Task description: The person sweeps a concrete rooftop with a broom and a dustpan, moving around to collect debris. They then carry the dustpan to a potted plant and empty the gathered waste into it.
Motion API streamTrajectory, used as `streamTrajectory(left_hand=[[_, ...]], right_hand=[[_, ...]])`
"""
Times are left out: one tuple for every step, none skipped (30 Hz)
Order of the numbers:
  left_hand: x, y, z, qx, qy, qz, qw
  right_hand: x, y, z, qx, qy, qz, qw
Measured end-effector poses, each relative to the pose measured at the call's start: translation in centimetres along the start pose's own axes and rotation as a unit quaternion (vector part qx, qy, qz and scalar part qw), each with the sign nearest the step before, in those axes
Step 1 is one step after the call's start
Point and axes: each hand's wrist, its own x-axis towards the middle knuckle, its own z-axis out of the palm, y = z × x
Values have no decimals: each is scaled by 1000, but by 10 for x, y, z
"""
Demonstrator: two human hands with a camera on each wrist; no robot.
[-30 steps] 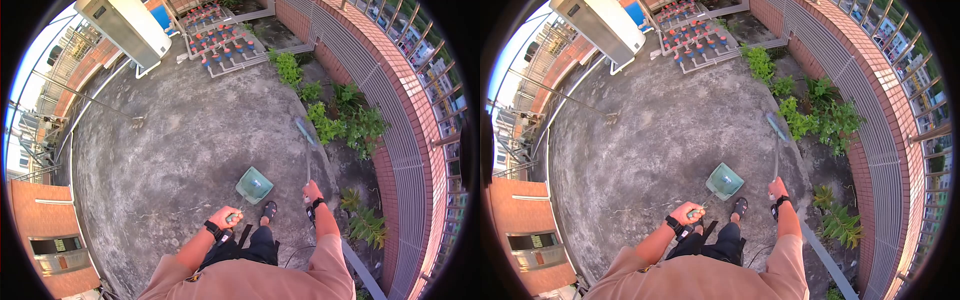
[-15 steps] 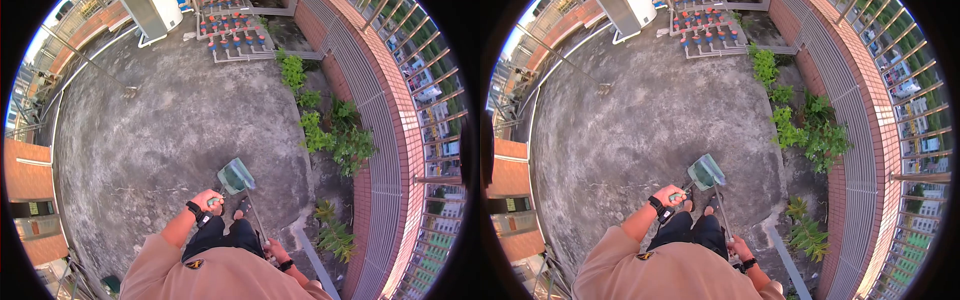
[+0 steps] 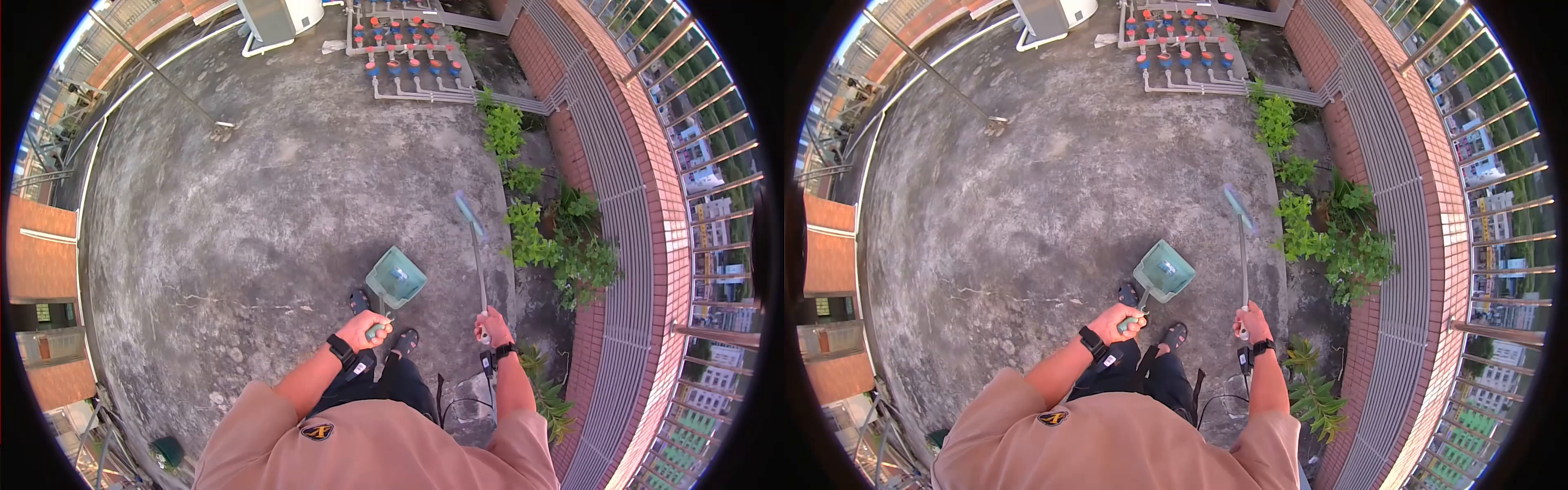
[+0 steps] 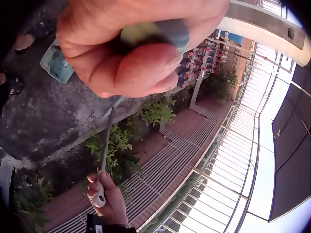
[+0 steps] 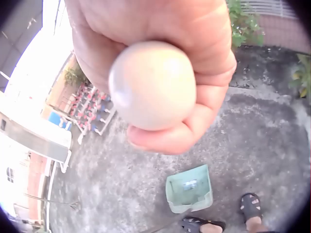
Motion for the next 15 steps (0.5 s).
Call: streamTrajectory(left_hand=[[2, 6, -1, -1, -3, -4, 1000], [4, 12, -1, -7, -3, 0, 1000], [8, 20, 2, -12, -4, 4, 1000], [12, 28, 1, -26, -5, -1, 1000], [15, 38, -1, -26, -9, -7, 1000], [17, 46, -1, -16, -4, -2, 1000], [17, 52, 0, -6, 1, 2, 1000], [14, 61, 6, -6, 14, 4, 1000], [17, 66, 5, -7, 5, 2, 1000], [21, 73, 2, -11, 8, -7, 1000], [22, 78, 0, -14, 11, -16, 1000], [22, 83, 1, -22, 10, -19, 1000], [22, 86, 1, -18, 2, -20, 1000], [23, 89, 0, -17, 7, -15, 1000], [23, 92, 0, -15, 12, -8, 1000]], right_hand=[[16, 4, 9, -1, 4, 2, 1000], [31, 9, 21, -72, 25, -9, 997], [43, 11, 30, -142, 45, -20, 989], [46, 14, 48, -165, 57, -24, 984], [42, 19, 63, -185, 40, -11, 982], [31, 26, 76, -206, 23, 4, 978], [18, 41, 85, -234, 15, 9, 972], [3, 57, 91, -262, 7, 12, 965], [-17, 67, 96, -281, -9, 16, 960], [-40, 67, 101, -300, -27, 18, 954], [-60, 62, 104, -293, -52, 56, 953], [-78, 55, 107, -284, -76, 95, 951], [-94, 46, 108, -241, -84, 118, 960], [-106, 40, 108, -196, -92, 140, 966], [-112, 39, 104, -196, -86, 135, 968]])
